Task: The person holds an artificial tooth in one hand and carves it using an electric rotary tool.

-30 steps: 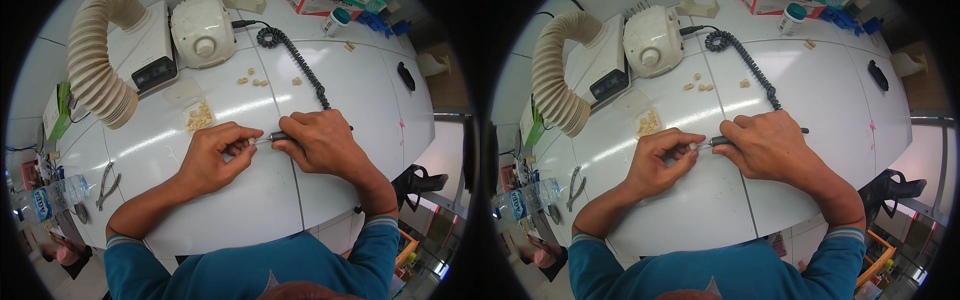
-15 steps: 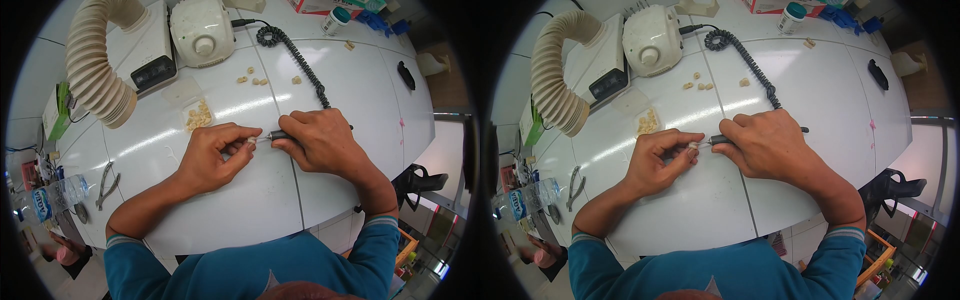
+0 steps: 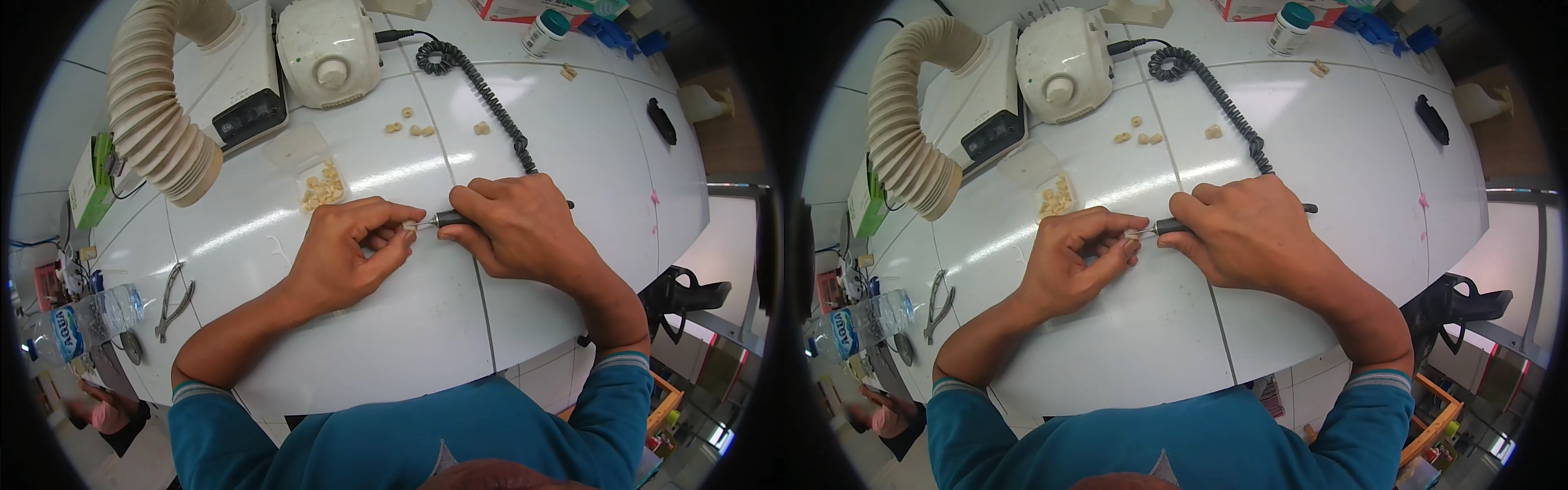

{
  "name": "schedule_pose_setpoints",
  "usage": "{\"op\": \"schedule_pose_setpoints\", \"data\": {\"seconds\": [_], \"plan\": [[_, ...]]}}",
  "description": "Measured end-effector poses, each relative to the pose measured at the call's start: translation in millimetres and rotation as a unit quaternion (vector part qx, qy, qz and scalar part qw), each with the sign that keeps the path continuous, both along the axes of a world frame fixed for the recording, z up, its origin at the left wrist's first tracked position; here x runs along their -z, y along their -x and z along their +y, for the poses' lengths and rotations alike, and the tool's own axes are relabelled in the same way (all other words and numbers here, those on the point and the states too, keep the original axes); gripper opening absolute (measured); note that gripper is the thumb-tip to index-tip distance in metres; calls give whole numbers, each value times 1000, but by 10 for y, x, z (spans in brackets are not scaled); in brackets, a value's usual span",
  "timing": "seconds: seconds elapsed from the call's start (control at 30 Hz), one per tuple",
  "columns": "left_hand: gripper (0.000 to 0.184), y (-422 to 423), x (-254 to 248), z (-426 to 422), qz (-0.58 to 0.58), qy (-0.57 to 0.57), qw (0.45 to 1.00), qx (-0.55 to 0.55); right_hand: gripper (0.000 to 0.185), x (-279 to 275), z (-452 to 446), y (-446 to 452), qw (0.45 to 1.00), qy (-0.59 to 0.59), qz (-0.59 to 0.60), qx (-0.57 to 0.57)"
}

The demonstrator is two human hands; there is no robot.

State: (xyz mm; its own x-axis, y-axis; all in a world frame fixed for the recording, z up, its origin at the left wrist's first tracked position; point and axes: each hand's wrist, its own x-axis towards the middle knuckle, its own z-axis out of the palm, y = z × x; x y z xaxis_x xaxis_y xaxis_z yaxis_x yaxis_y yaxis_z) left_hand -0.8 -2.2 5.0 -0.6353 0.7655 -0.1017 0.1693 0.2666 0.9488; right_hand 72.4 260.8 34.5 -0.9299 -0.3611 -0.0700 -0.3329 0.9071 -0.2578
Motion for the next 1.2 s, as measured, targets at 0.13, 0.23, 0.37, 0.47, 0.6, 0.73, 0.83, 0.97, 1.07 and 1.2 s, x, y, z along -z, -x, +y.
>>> {"op": "schedule_pose_setpoints", "data": {"seconds": [0.13, 0.23, 0.37, 0.47, 0.6, 0.73, 0.83, 0.97, 1.07, 1.2], "plan": [[27, -4, 8, 4, -1, 2, 1000, -1, 40, -3, 5, -4, 1000, -5, -3, 0], [27, -7, 10, 6, -12, -4, 1000, -6, 40, 12, 5, -4, 1000, 0, 8, -5], [27, -8, 23, 8, -7, 0, 1000, -6, 40, 37, -21, -7, 1000, -6, 13, -4], [25, -29, 54, 15, 1, -4, 1000, -20, 40, 34, -23, -19, 1000, -4, 11, -2], [24, -34, 48, 28, -6, -17, 999, -31, 40, 13, 22, -16, 1000, -1, 9, -1], [26, -10, -7, 11, -7, 0, 1000, -1, 40, -5, 57, 7, 1000, 11, -8, 0], [27, 0, -28, 9, -20, -6, 1000, 4, 41, -10, 73, 18, 999, 20, -24, 7], [26, -11, 35, -5, -47, -22, 999, -15, 41, -1, 99, 19, 999, 38, -23, 12], [25, -30, 33, 10, -106, -28, 993, -48, 42, -8, 115, 22, 998, 46, -32, 19], [19, -49, 20, 17, -118, -27, 990, -72, 42, -9, 113, 18, 998, 49, -36, 21]]}}
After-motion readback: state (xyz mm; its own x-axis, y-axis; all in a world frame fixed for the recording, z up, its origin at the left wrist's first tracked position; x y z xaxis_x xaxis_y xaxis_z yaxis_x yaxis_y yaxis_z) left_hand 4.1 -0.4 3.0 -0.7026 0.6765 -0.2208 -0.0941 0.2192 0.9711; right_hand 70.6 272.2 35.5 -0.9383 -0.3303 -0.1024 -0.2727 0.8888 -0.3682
